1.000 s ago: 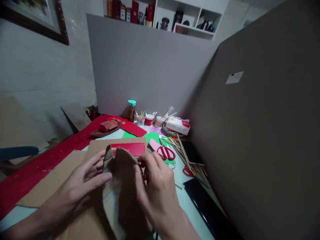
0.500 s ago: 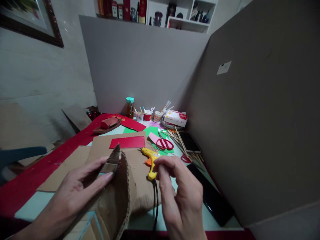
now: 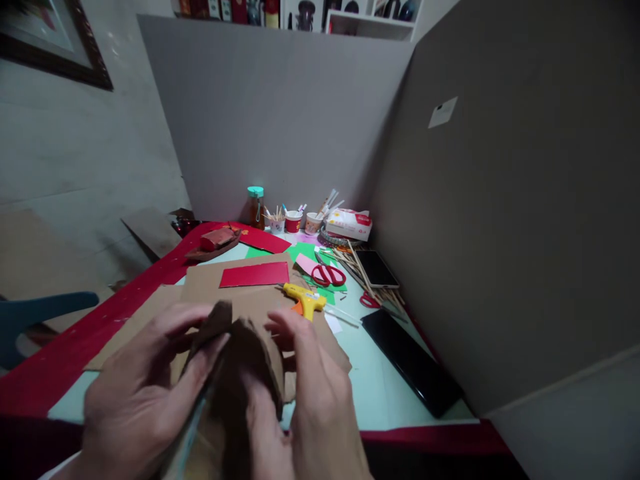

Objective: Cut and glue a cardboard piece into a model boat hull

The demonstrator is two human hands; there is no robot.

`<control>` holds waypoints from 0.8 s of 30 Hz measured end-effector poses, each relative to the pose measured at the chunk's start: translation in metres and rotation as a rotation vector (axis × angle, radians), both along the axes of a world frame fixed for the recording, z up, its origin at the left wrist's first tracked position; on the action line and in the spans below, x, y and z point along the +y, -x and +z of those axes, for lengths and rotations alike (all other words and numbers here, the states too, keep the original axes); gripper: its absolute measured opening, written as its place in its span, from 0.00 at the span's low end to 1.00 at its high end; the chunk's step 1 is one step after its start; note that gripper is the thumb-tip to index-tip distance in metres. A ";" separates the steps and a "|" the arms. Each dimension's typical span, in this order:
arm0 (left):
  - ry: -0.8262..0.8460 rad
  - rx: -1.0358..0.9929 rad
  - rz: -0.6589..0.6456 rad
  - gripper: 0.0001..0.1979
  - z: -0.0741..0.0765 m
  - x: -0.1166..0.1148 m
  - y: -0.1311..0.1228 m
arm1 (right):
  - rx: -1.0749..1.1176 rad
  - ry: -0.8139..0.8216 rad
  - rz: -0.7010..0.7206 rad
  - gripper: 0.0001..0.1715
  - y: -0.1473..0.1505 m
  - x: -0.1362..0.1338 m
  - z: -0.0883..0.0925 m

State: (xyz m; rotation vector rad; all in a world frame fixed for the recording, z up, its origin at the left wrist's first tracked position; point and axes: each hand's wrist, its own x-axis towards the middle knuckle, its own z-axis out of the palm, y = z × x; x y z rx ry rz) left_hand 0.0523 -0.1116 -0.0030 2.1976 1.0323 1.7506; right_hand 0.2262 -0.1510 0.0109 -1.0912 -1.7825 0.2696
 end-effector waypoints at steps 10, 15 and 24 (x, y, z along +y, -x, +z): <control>-0.439 0.398 -0.044 0.23 0.012 -0.015 0.030 | 0.009 -0.372 0.051 0.17 0.025 0.013 -0.025; -0.470 0.342 -0.010 0.18 0.013 -0.018 0.023 | -0.068 -0.300 0.164 0.14 0.017 0.010 -0.016; -0.380 0.297 -0.051 0.17 -0.005 -0.022 0.037 | -0.235 -0.408 0.067 0.14 0.016 0.006 -0.012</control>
